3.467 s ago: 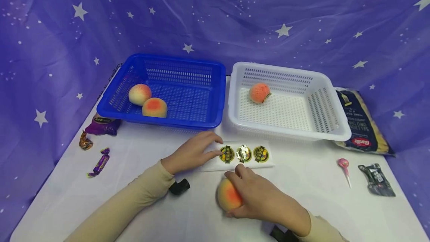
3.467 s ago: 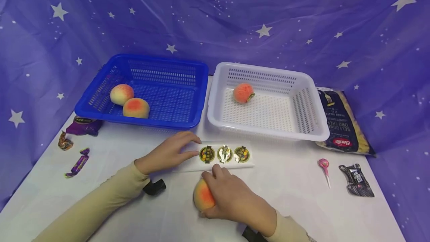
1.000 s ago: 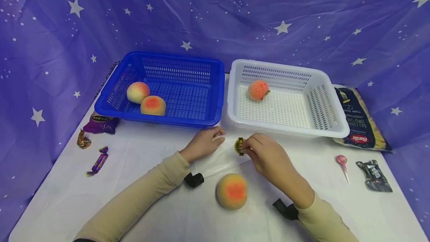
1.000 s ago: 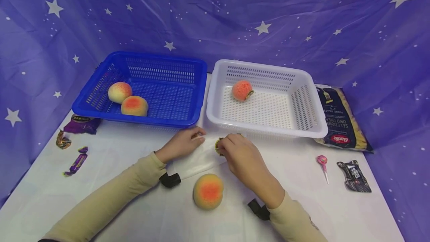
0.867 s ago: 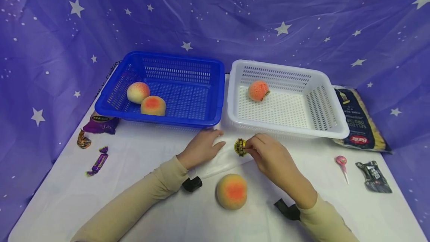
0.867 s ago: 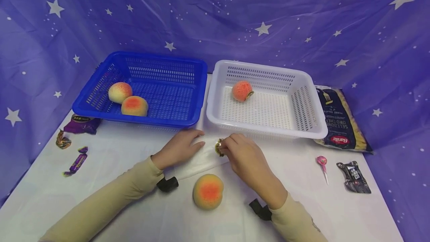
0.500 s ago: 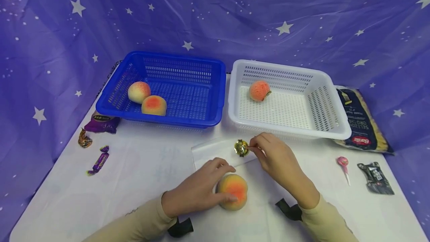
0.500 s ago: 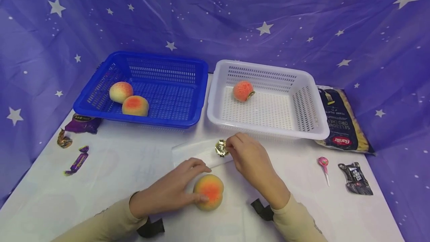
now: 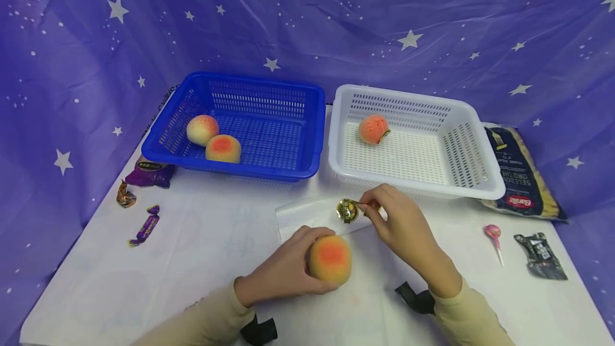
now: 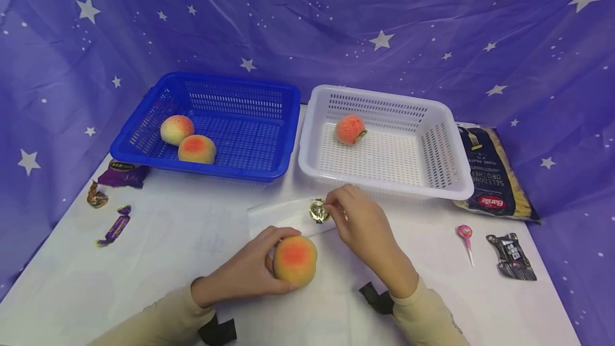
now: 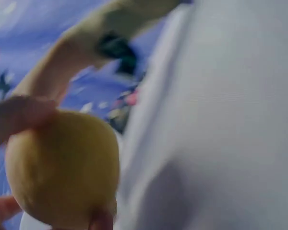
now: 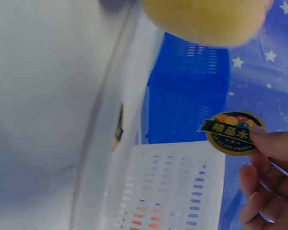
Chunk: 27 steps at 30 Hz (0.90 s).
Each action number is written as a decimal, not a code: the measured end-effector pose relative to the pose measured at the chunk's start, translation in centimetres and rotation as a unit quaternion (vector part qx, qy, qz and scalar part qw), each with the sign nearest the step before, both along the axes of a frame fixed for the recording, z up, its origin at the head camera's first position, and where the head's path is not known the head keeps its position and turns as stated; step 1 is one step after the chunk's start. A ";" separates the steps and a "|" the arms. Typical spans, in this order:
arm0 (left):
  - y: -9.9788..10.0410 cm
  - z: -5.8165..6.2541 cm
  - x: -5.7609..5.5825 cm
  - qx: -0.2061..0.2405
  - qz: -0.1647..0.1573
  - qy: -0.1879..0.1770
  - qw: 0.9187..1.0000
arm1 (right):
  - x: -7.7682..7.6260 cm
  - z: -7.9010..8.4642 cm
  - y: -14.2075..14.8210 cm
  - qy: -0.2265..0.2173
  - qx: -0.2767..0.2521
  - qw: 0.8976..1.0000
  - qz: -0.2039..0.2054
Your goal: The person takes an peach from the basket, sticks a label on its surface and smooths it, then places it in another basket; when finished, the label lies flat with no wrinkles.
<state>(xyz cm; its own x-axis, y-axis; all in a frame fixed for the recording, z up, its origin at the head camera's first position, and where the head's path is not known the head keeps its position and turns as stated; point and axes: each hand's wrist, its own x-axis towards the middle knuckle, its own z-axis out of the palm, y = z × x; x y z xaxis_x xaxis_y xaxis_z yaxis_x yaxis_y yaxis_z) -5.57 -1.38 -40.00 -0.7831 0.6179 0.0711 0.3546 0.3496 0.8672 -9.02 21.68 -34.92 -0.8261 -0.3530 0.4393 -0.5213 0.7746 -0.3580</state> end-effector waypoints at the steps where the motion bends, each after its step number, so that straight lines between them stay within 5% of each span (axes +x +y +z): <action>1: -0.3 0.5 -0.6 0.024 -0.005 -0.056 0.998 | 0.0 0.2 0.1 -0.009 -0.019 1.000 -0.002; 4: -1.1 1.7 -2.5 0.088 -0.018 -0.201 0.975 | 0.2 1.1 0.2 -0.055 -0.090 0.994 -0.015; 6: -1.5 1.7 -3.6 0.122 -0.029 -0.246 0.961 | 0.4 1.7 0.3 -0.116 -0.152 0.981 -0.023; 8: -1.7 1.6 -4.5 0.144 -0.038 -0.272 0.951 | 0.8 2.3 0.3 -0.195 -0.217 0.956 -0.019; 11: -2.0 1.7 -5.3 0.171 -0.061 -0.285 0.941 | 1.2 2.9 0.1 -0.309 -0.299 0.903 0.013; 15: -2.2 1.6 -5.7 0.195 -0.107 -0.279 0.934 | 1.5 2.9 -0.5 -0.391 -0.340 0.851 0.081; 19: -2.0 1.3 -5.8 0.217 -0.138 -0.268 0.929 | 1.4 2.5 -1.2 -0.423 -0.339 0.834 0.103; 27: -1.8 1.2 -5.8 0.255 -0.145 -0.268 0.918 | 1.3 1.9 -1.7 -0.437 -0.334 0.832 0.072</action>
